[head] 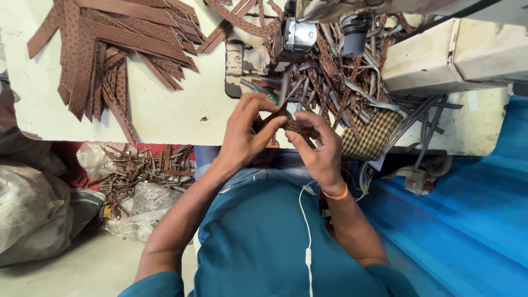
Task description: Stitching decorative leather straps using an industrial sewing machine.
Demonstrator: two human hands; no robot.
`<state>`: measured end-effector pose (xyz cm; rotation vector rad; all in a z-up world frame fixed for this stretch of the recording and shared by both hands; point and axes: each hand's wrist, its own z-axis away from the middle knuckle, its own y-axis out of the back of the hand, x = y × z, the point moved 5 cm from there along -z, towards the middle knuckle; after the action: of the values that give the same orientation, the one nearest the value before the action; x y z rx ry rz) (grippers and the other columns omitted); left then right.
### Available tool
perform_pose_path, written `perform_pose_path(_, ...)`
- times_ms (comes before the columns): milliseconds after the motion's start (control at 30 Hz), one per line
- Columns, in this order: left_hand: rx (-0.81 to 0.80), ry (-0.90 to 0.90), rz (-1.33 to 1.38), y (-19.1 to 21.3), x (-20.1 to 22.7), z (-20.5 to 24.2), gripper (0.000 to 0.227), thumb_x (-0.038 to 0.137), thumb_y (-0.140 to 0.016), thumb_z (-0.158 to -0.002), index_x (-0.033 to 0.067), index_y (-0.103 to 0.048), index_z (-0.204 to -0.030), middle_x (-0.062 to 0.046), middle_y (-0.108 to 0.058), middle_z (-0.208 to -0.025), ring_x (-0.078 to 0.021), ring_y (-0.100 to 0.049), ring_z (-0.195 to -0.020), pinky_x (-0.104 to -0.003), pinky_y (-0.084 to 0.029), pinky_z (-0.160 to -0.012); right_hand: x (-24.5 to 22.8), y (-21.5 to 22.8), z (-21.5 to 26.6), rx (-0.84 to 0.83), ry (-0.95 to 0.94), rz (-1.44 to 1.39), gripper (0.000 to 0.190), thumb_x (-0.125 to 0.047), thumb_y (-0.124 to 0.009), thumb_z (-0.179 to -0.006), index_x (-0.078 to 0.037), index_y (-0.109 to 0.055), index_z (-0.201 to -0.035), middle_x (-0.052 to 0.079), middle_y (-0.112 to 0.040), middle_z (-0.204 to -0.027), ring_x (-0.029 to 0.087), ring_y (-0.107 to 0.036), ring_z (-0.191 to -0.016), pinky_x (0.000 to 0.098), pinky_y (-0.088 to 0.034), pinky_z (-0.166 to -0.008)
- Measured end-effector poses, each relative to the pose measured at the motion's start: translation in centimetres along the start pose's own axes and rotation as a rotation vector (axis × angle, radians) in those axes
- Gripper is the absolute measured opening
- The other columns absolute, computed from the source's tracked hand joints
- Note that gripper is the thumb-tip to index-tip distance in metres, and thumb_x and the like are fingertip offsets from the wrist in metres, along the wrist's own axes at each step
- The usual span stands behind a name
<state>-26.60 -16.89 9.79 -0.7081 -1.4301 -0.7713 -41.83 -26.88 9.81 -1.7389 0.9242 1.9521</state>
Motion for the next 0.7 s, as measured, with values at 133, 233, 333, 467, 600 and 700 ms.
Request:
perform_pose_path(133, 0.054, -0.331, -0.244, 1.2, 2.0, -1.4, 0.026, 0.017, -0.081, -0.095, 0.0035, -0.064, -0.11, -0.012, -0.066, -0.105, -0.0169, -0.066, -0.082, -0.026, -0.054, -0.064, -4.4, -0.2, -1.0, -0.006, 0.401, 0.313, 0.043, 0.0, -0.074, -0.093, -0.003, -0.062, -0.134, 0.013, -0.067, -0.12, 0.024, -0.069, -0.107, 0.033, -0.056, -0.094)
perform_pose_path(233, -0.071, -0.109, -0.133, 1.1, 1.7, -3.5, 0.038, 0.019, -0.078, -0.097, 0.001, -0.055, -0.12, -0.007, -0.073, -0.095, -0.0119, -0.071, -0.078, -0.027, -0.055, -0.066, -5.3, -0.4, -2.2, -0.02, 0.397, 0.43, 0.052, 0.001, -0.073, -0.088, -0.005, -0.062, -0.139, 0.014, -0.062, -0.11, 0.027, -0.066, -0.091, 0.0353, -0.055, -0.079)
perform_pose_path(333, -0.125, -0.096, -0.151, 0.9, 2.0, -5.9, 0.039, 0.017, -0.077, -0.094, 0.0022, -0.052, -0.121, -0.009, -0.071, -0.095, -0.0132, -0.066, -0.069, -0.028, -0.052, -0.056, -7.3, -0.3, -3.9, 0.023, 0.491, 0.573, 0.057, 0.0, -0.07, -0.088, -0.005, -0.059, -0.144, 0.013, -0.058, -0.108, 0.029, -0.061, -0.089, 0.0408, -0.051, -0.079)
perform_pose_path(467, -0.158, -0.033, 0.041, 1.2, 1.3, -10.0, 0.04, 0.016, -0.079, -0.095, 0.0034, -0.051, -0.12, -0.006, -0.073, -0.085, -0.011, -0.07, -0.073, -0.025, -0.054, -0.06, -9.2, 0.0, -7.7, -0.027, 0.418, 0.65, 0.054, -0.004, -0.07, -0.092, -0.002, -0.059, -0.145, 0.017, -0.058, -0.103, 0.03, -0.061, -0.085, 0.0403, -0.051, -0.073)
perform_pose_path(600, -0.093, 0.19, 0.219, 1.8, 0.4, -11.9, 0.042, 0.015, -0.08, -0.09, 0.0039, -0.051, -0.118, -0.005, -0.069, -0.077, -0.0099, -0.065, -0.063, -0.025, -0.05, -0.05, -9.7, -0.2, -10.4, -0.084, 0.392, 0.573, 0.049, -0.007, -0.073, -0.095, 0.0, -0.06, -0.142, 0.019, -0.064, -0.112, 0.027, -0.069, -0.091, 0.0356, -0.056, -0.077)
perform_pose_path(700, -0.075, 0.203, 0.134, 2.4, 1.0, -12.1, 0.034, 0.015, -0.078, -0.09, 0.0045, -0.059, -0.115, -0.001, -0.07, -0.083, -0.0079, -0.067, -0.065, -0.024, -0.051, -0.049, -9.1, -0.2, -10.3, -0.033, 0.355, 0.552, 0.046, -0.009, -0.075, -0.096, 0.0, -0.063, -0.139, 0.017, -0.067, -0.111, 0.026, -0.071, -0.093, 0.0344, -0.057, -0.08)
